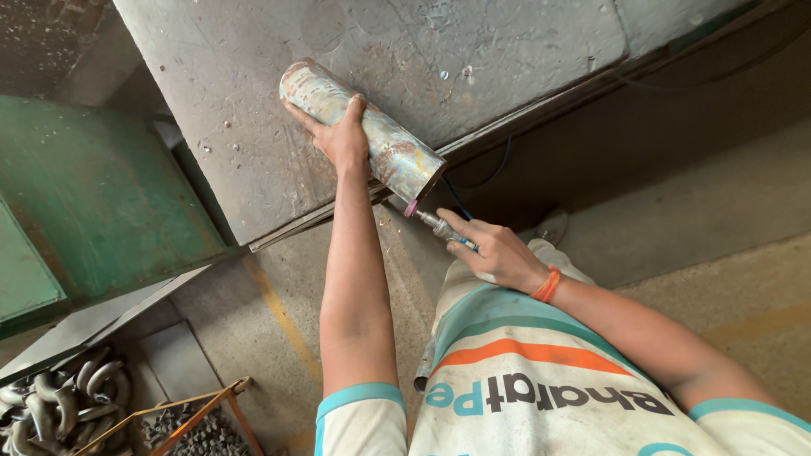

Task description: The person picks up a rusty metal pipe from a workbench, holds it steady, and uses a handheld pneumatic die grinder with a pink abrasive wheel to grind the pipe's end, producing sparks. They reposition the pipe, grind additional sections, and repeat the process on other pipes from the stack on the bench.

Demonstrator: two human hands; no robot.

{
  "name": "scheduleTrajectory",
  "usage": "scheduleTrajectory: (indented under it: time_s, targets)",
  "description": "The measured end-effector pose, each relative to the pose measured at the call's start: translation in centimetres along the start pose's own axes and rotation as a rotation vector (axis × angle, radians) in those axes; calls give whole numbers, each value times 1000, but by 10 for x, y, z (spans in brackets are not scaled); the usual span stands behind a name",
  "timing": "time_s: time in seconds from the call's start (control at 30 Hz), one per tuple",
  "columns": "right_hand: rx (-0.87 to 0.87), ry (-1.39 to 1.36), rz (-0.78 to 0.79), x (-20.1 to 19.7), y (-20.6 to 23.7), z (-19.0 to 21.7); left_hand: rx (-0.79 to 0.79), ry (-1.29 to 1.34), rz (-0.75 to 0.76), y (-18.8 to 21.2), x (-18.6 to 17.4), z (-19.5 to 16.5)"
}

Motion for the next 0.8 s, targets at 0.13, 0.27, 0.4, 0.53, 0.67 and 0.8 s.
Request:
scheduleTrajectory:
  time_s: [0.13, 0.27, 0.4, 0.53, 0.67, 0.8]
  targets:
    - [25, -22, -76, -10, 1, -1, -25, -4, -1, 0, 0, 2]
    - [-161, -108, -294, -27, -1, -11, -35, -11, -10, 0, 0, -1]
    - [219, -181, -335, -35, 3, -37, -84, -57, -16, 2, -1, -8]
    - [71, -212, -459, -39, 3, -35, -175, -106, 15, 8, -3, -9]
    - [19, -218, -546, -43, -11, -29, -114, -127, 14, 11, -8, -12]
    - [66, -387, -572, -44, -33, -29, 0, -293, 130, 40, -30, -12]
Point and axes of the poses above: each hand's wrist, its own y-axis away from the middle knuckle, its own x-axis out of the palm, z = x × y, the point moved 3 cm from there along -y, towards the middle knuckle, and after that the axes turned 6 degrees about z, right-handed, at the moved point
